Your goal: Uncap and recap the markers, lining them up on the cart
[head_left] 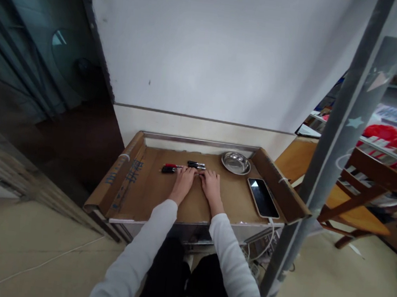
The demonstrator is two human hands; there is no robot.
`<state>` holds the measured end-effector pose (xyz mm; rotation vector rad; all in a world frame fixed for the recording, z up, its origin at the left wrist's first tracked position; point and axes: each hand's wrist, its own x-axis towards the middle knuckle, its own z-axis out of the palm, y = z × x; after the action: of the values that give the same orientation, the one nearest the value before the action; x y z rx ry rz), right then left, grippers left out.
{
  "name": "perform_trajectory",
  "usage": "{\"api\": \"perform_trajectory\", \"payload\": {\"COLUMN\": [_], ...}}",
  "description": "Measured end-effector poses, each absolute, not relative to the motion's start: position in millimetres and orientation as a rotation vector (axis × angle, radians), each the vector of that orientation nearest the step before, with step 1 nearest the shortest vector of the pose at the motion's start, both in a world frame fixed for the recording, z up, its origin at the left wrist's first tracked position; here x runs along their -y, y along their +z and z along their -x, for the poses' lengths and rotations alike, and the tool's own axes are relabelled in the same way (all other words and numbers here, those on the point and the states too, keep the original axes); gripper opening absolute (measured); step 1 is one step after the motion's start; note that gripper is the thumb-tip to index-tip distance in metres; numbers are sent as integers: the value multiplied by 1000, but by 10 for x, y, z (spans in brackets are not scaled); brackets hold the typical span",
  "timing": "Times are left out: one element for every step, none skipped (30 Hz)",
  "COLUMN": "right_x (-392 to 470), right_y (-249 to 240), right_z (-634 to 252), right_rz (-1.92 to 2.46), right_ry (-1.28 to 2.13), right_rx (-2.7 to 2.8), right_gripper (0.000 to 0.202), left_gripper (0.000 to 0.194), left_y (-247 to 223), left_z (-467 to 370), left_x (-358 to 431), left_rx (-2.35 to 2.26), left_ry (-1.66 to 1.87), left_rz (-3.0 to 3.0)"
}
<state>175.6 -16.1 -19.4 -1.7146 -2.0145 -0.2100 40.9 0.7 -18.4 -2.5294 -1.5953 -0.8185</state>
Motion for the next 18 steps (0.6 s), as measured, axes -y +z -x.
{"api": "perform_trajectory", "payload": {"right_x": [161, 160, 161, 162, 164, 168, 174, 182, 192, 204, 219, 235, 253, 273, 295, 316, 338, 359], "right_y": [-193, -191, -190, -189, -188, -186, -184, -182, -179, -177, -177, -178, -181, -185, -190, -195, -199, -201], "right_z": [-1760, -1763, -1766, -1769, -1771, -1773, -1775, -1778, -1783, -1789, -1796, -1804, -1813, -1820, -1826, -1829, -1830, -1828], "right_rz": [1700, 1684, 1668, 1656, 1650, 1655, 1674, 1705, 1745, 1794, 1845, 1894, 1936, 1966, 1986, 1998, 2001, 2002], "right_ry": [-198, -186, -175, -168, -169, -175, -183, -191, -200, -208, -216, -222, -224, -226, -226, -229, -234, -241], "right_rx": [2023, 2033, 2051, 2067, 2078, 2078, 2060, 2025, 1973, 1911, 1846, 1781, 1724, 1678, 1645, 1625, 1618, 1623], "right_gripper": [20, 20, 21, 22, 22, 23, 23, 24, 24, 24, 24, 25, 25, 25, 25, 24, 24, 24], "left_gripper": [18, 18, 18, 18, 18, 20, 22, 25, 29, 33, 36, 37, 36, 35, 32, 30, 27, 24], "left_y": [-179, -174, -169, -166, -164, -165, -168, -173, -179, -185, -190, -192, -192, -190, -186, -181, -175, -170], "left_z": [-404, -401, -401, -403, -409, -419, -431, -444, -458, -471, -481, -488, -491, -491, -487, -481, -473, -465], "left_x": [-8, -8, -8, -9, -10, -12, -15, -18, -21, -24, -25, -24, -20, -15, -7, 2, 12, 22], "left_rx": [1565, 1544, 1533, 1530, 1535, 1542, 1546, 1549, 1550, 1547, 1538, 1526, 1519, 1516, 1516, 1512, 1500, 1480], "left_ry": [-835, -855, -875, -892, -905, -913, -918, -922, -927, -927, -920, -906, -888, -867, -844, -820, -798, -779], "left_rz": [2557, 2576, 2588, 2595, 2595, 2589, 2577, 2559, 2537, 2518, 2508, 2507, 2510, 2514, 2523, 2540, 2567, 2600]}}
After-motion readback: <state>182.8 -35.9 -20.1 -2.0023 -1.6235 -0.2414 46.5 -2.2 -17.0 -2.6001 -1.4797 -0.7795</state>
